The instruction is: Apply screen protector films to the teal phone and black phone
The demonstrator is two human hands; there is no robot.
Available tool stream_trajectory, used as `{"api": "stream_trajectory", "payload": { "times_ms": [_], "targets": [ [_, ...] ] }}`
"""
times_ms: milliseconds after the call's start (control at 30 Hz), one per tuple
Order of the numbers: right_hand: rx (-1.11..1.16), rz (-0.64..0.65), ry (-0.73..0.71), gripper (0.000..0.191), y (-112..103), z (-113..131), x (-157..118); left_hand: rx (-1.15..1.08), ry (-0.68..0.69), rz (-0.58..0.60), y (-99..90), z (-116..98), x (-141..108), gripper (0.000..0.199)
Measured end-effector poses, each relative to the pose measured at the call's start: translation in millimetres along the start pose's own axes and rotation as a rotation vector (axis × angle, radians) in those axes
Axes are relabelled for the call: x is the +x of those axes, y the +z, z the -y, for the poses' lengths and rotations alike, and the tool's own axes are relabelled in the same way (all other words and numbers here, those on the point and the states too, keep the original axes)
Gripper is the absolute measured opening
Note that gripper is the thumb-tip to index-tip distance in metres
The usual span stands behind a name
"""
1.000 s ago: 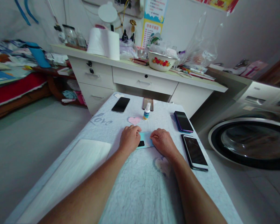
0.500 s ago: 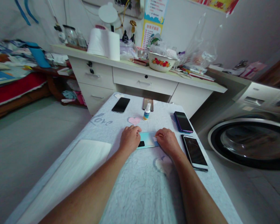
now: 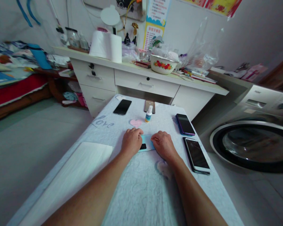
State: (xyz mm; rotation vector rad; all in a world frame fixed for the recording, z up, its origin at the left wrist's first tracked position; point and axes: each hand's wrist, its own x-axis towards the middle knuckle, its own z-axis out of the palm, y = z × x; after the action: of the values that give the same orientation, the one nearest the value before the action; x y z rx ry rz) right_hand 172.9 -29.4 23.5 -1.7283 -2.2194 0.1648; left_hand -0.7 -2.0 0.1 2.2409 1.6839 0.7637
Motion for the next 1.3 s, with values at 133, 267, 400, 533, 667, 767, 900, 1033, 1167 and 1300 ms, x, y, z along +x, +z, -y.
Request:
{"api": "stream_trajectory", "payload": {
  "times_ms": [133, 267, 400, 533, 667, 767, 900, 1033, 1167, 1300],
  "targets": [
    [-0.006, -0.001, 0.012, 0.016, 0, -1, 1, -0.013, 0.006, -0.004, 0.9, 1, -1, 0.024],
    [-0.007, -0.023, 0.064, 0.017, -5, -7, 0, -0.043, 0.001, -0.006, 1.8, 3, -1, 0.025],
    [-0.015, -0.062, 0.098, 0.017, -6, -15, -1, -0.095, -0.011, -0.010, 1.5, 4, -1, 0.028],
    [-0.017, -0.054, 0.103, 0.017, -7, -20, -1, -0.227, -0.107, -0.078, 0.3, 8, 2, 0.031],
    [-0.069, -0.013, 0.109, 0.018, -10, -16, 4, -0.344, -0.205, -0.138, -2.7, 12, 6, 0.031],
    [-0.119, 0.013, 0.119, 0.019, -12, -9, 8, -0.376, -0.247, -0.159, -5.4, 12, 7, 0.030],
    [-0.130, 0.009, 0.138, 0.021, -8, 5, 14, -0.435, -0.273, -0.183, -5.4, 12, 7, 0.029],
    [-0.121, 0.000, 0.142, 0.022, 1, 19, 18, -0.522, -0.307, -0.202, 0.9, 17, 8, 0.027],
    [-0.097, -0.004, 0.117, 0.021, 7, 34, 19, -0.583, -0.331, -0.206, 5.6, 21, 10, 0.023],
    [-0.062, 0.006, 0.037, 0.021, 11, 44, 17, -0.563, -0.321, -0.179, 0.7, 23, 11, 0.024]
  ]
}}
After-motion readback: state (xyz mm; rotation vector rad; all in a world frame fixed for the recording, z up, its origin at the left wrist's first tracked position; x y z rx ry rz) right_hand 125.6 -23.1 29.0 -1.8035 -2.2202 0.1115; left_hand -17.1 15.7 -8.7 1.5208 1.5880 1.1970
